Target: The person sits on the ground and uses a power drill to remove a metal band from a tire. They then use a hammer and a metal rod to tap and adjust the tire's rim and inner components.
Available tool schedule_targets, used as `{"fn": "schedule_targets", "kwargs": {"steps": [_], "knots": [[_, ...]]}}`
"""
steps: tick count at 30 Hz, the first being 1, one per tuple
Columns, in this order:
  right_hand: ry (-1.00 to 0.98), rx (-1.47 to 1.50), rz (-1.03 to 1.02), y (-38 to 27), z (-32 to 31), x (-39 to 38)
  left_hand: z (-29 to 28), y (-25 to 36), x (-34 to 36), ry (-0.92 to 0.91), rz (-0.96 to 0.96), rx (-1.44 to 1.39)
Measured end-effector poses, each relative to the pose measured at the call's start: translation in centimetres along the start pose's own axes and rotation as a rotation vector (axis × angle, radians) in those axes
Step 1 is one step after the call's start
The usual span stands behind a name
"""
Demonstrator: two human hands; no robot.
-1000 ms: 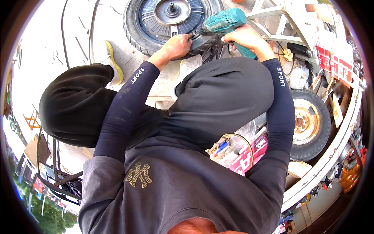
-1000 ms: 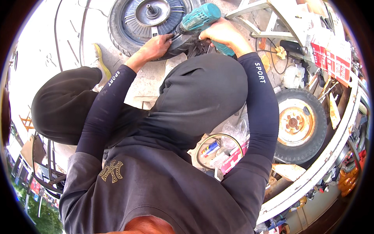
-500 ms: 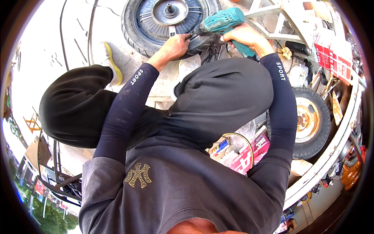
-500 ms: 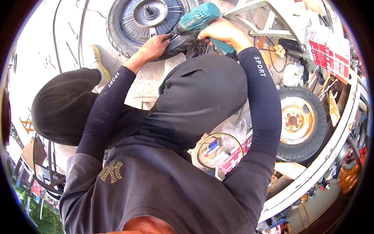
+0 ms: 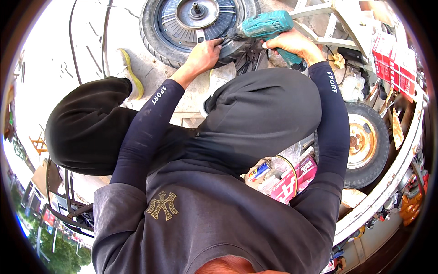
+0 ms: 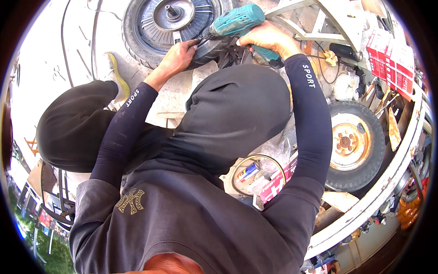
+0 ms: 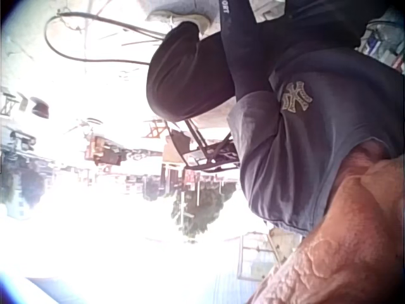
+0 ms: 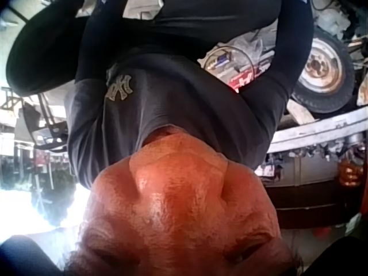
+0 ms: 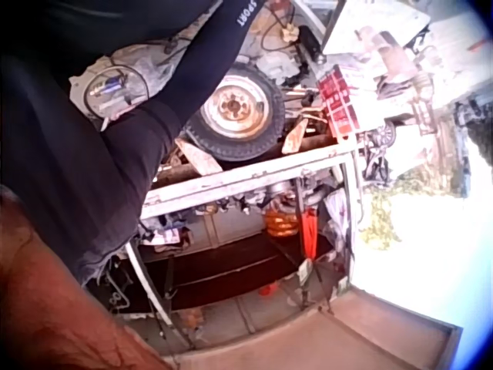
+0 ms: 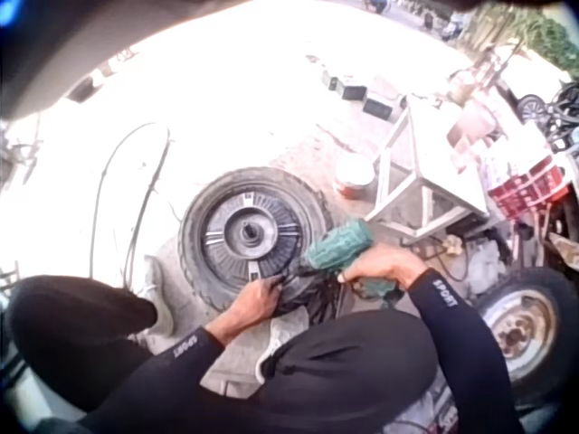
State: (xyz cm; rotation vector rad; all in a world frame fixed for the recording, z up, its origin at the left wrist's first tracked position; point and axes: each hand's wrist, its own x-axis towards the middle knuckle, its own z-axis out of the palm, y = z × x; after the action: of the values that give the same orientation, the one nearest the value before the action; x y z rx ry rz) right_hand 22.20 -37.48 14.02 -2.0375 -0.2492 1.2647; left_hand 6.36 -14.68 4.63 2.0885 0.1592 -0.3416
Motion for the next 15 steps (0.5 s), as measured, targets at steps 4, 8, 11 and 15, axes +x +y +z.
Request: {"fn": "schedule_targets", "kwargs": {"steps": [4,8,11,15], "knots": [[0.044,-0.199,-0.016,-2.1,0.5,-0.9,0.4,-0.1,-0.2,0.043,0.009,0.003],[0.038,-0.246,-0.048,-3.2,0.4,-0.7,0.6,0.0,-0.5,0.080,0.001,0.015],[0.073,-0.227,-0.026,-2.7,0.9,-0.9,0.9,0.3,-1.0,0.132,-0.026,0.004],[0.073,-0.142,-0.028,-1.5,1.6,-1.2,0.7,0.9,-0.8,0.092,-0.078,0.017]]}}
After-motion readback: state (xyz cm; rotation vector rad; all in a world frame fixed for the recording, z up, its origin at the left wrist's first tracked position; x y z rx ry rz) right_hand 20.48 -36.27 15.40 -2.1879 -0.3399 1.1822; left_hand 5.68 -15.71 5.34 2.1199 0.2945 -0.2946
